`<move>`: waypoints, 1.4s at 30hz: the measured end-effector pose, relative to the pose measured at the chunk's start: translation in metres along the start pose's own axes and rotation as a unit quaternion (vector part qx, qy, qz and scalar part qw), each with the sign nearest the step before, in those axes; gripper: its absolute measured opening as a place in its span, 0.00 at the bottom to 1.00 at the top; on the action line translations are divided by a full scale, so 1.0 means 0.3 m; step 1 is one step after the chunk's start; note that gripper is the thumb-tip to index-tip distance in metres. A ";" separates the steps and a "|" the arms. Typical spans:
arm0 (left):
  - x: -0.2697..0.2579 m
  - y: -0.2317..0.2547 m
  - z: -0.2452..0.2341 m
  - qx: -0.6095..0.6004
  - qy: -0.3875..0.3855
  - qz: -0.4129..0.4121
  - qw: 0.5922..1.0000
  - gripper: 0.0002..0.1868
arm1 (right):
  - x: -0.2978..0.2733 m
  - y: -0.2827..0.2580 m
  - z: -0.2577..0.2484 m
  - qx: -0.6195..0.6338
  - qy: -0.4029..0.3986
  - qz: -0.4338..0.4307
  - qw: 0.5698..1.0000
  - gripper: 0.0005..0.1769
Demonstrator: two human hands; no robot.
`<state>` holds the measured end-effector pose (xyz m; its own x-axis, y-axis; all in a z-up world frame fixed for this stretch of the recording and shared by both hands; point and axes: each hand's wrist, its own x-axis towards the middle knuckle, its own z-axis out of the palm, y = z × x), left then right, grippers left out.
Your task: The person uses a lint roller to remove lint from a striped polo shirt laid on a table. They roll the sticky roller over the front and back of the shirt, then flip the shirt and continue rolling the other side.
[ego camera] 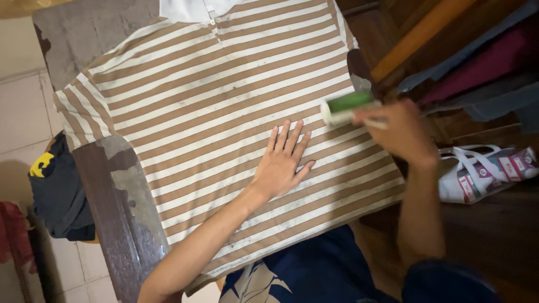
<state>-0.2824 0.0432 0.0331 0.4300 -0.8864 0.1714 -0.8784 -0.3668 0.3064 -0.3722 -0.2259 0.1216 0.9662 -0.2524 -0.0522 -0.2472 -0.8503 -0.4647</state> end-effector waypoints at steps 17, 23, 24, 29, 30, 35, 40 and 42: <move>-0.007 -0.002 -0.007 -0.020 0.017 -0.002 1.000 0.37 | -0.121 -0.018 -0.070 -0.035 -0.050 -0.095 0.994 0.13; -0.006 0.002 -0.011 -0.030 0.022 0.000 0.999 0.37 | 0.213 0.002 -0.015 0.005 0.054 -0.153 0.987 0.07; -0.005 -0.001 -0.012 -0.028 0.022 0.000 0.999 0.37 | 0.233 0.005 -0.003 0.012 0.097 -0.208 0.973 0.05; -0.006 -0.004 -0.005 -0.020 0.026 -0.002 0.999 0.37 | 0.129 -0.034 -0.010 -0.006 -0.014 -0.041 0.999 0.11; -0.006 -0.002 -0.003 -0.019 0.028 -0.001 0.999 0.37 | 0.066 -0.048 -0.024 -0.020 -0.055 0.004 0.998 0.12; -0.002 -0.009 -0.006 -0.025 0.013 -0.011 1.000 0.40 | -0.207 -0.086 -0.056 0.023 -0.189 -0.015 0.982 0.16; -0.002 -0.008 -0.018 -0.032 0.019 -0.010 0.999 0.40 | -0.280 -0.064 -0.075 0.088 -0.194 -0.112 0.971 0.14; -0.004 -0.009 -0.021 -0.035 0.021 -0.010 0.999 0.41 | -0.228 -0.077 -0.068 0.046 -0.240 0.034 0.969 0.15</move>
<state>-0.2792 0.0469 0.0380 0.4574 -0.8660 0.2022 -0.8533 -0.3634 0.3740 -0.4342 -0.1985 0.1539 0.8763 -0.0429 -0.4798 -0.3244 -0.7889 -0.5219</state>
